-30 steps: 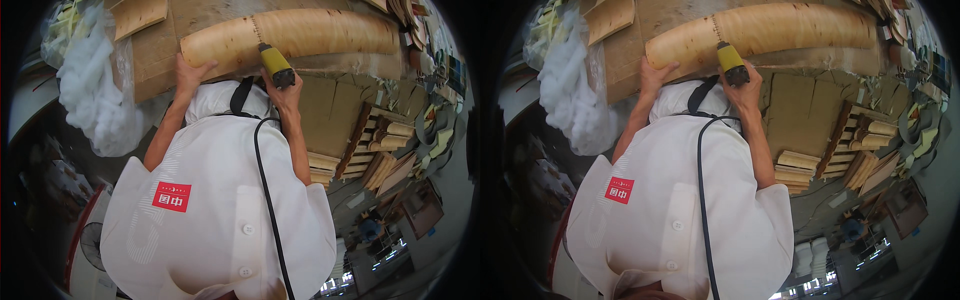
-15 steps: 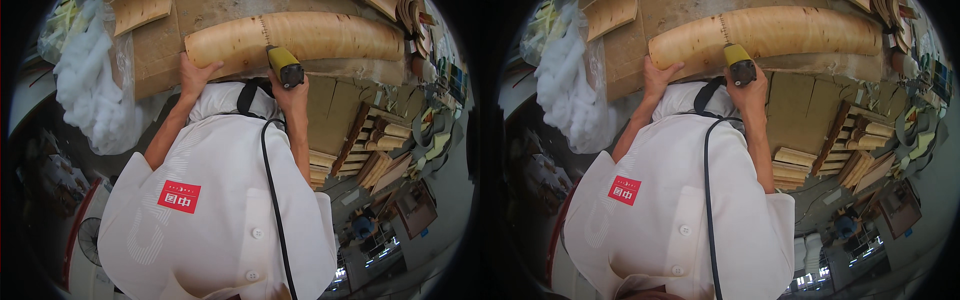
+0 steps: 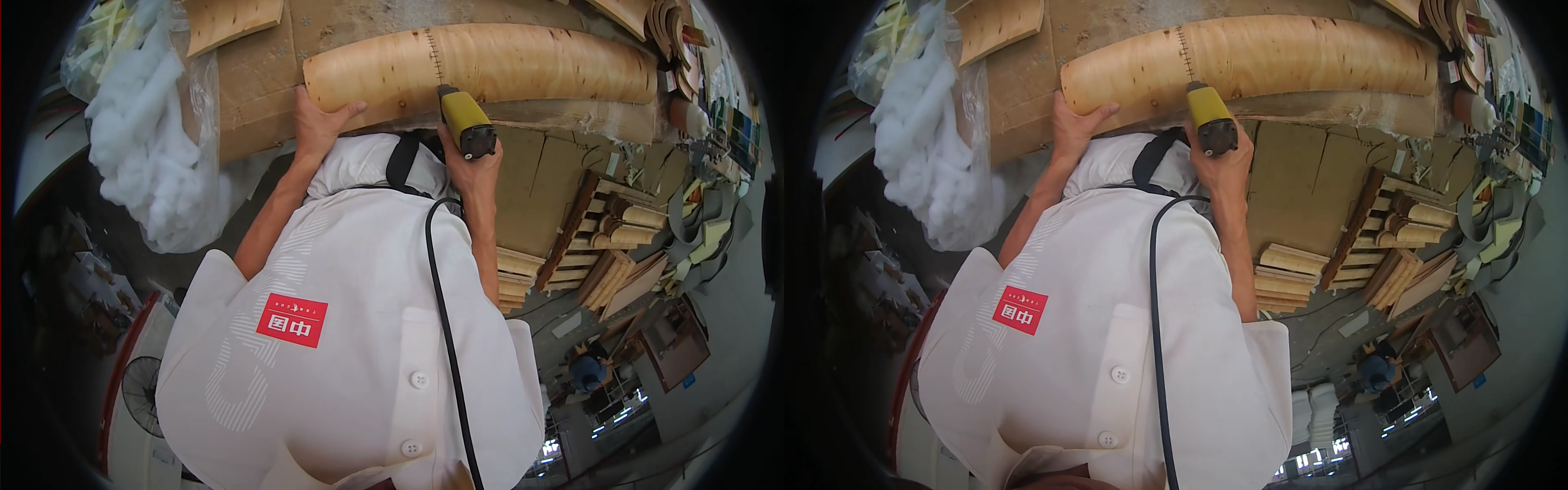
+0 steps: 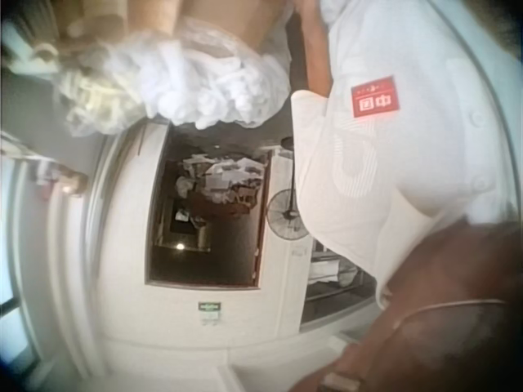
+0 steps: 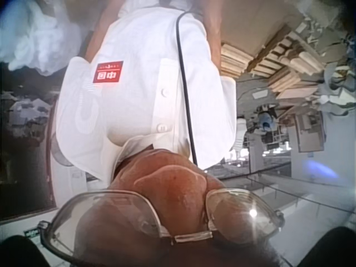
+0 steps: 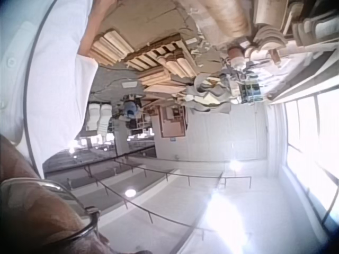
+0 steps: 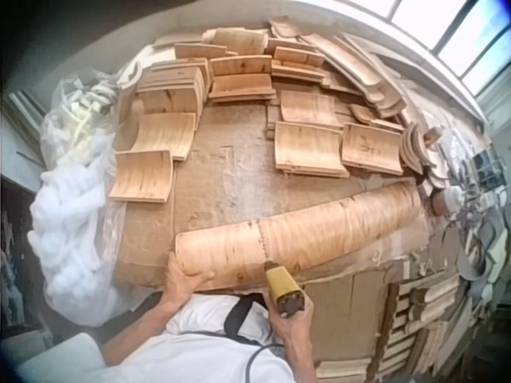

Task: Nailing curved wood panels together using a pneumatic nail gun in a furniture workshop.

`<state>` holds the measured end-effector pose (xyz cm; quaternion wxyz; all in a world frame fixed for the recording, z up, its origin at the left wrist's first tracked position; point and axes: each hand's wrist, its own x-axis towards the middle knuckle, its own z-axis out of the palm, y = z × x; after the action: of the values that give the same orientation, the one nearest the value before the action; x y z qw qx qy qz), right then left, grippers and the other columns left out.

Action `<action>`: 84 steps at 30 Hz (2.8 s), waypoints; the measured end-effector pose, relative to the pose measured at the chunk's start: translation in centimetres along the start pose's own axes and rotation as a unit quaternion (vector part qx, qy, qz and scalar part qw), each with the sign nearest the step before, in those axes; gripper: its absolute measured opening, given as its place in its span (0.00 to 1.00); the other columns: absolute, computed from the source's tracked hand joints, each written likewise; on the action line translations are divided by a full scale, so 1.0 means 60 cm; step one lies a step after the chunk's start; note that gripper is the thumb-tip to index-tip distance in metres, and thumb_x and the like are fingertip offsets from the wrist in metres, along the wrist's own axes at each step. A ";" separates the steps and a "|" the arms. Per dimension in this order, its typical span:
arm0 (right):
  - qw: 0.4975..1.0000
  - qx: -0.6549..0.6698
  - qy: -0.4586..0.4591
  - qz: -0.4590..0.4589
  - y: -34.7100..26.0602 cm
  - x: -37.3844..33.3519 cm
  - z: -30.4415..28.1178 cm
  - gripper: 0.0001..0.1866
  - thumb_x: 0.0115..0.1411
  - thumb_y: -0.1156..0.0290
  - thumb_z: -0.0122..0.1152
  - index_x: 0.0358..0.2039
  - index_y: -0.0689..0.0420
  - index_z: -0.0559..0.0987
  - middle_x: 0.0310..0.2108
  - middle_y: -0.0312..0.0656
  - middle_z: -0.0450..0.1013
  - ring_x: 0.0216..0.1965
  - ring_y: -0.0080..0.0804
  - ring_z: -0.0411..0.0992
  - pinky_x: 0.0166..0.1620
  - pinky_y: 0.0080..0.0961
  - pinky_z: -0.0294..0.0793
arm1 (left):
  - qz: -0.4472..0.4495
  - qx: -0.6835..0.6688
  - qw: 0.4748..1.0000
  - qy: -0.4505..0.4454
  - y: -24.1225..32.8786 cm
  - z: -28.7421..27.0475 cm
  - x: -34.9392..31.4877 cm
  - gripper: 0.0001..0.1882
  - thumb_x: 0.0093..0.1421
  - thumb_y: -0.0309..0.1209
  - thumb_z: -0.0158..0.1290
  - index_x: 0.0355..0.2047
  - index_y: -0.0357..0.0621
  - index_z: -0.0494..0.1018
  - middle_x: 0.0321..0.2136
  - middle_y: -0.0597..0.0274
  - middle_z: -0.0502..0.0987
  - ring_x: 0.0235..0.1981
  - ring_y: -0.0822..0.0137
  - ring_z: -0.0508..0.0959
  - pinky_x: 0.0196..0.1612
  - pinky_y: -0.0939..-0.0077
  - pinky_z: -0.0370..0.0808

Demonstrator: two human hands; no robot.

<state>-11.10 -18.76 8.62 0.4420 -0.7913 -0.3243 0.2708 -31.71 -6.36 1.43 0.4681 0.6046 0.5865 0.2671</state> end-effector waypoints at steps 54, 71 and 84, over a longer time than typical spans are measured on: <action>1.000 -0.002 0.025 0.019 0.040 -0.015 0.001 0.17 0.48 0.66 0.73 0.33 0.64 0.81 0.27 0.46 0.79 0.28 0.31 0.77 0.35 0.29 0.75 | 0.038 -0.039 0.998 -0.013 -0.016 0.005 0.011 0.36 0.40 0.36 0.75 0.41 0.30 0.65 0.37 0.49 0.78 0.38 0.63 0.79 0.44 0.70 0.76; 1.000 0.003 0.025 0.012 0.054 -0.033 0.004 0.16 0.47 0.66 0.74 0.33 0.63 0.81 0.27 0.46 0.79 0.27 0.32 0.77 0.35 0.29 0.75 | 0.030 -0.045 0.998 -0.008 -0.010 0.004 0.007 0.37 0.41 0.35 0.74 0.43 0.29 0.64 0.38 0.48 0.78 0.39 0.62 0.80 0.45 0.70 0.77; 0.998 0.019 0.058 0.025 0.060 -0.040 0.000 0.16 0.48 0.67 0.74 0.33 0.64 0.81 0.26 0.43 0.79 0.27 0.28 0.75 0.35 0.27 0.74 | 0.028 -0.060 0.998 -0.016 -0.020 0.004 0.016 0.36 0.41 0.35 0.74 0.43 0.30 0.65 0.39 0.49 0.78 0.39 0.64 0.79 0.45 0.69 0.77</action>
<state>-11.66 -22.03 5.81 0.4680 -0.8048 -0.2734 0.2418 -31.89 -5.68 0.08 0.5053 0.5956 0.5448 0.3050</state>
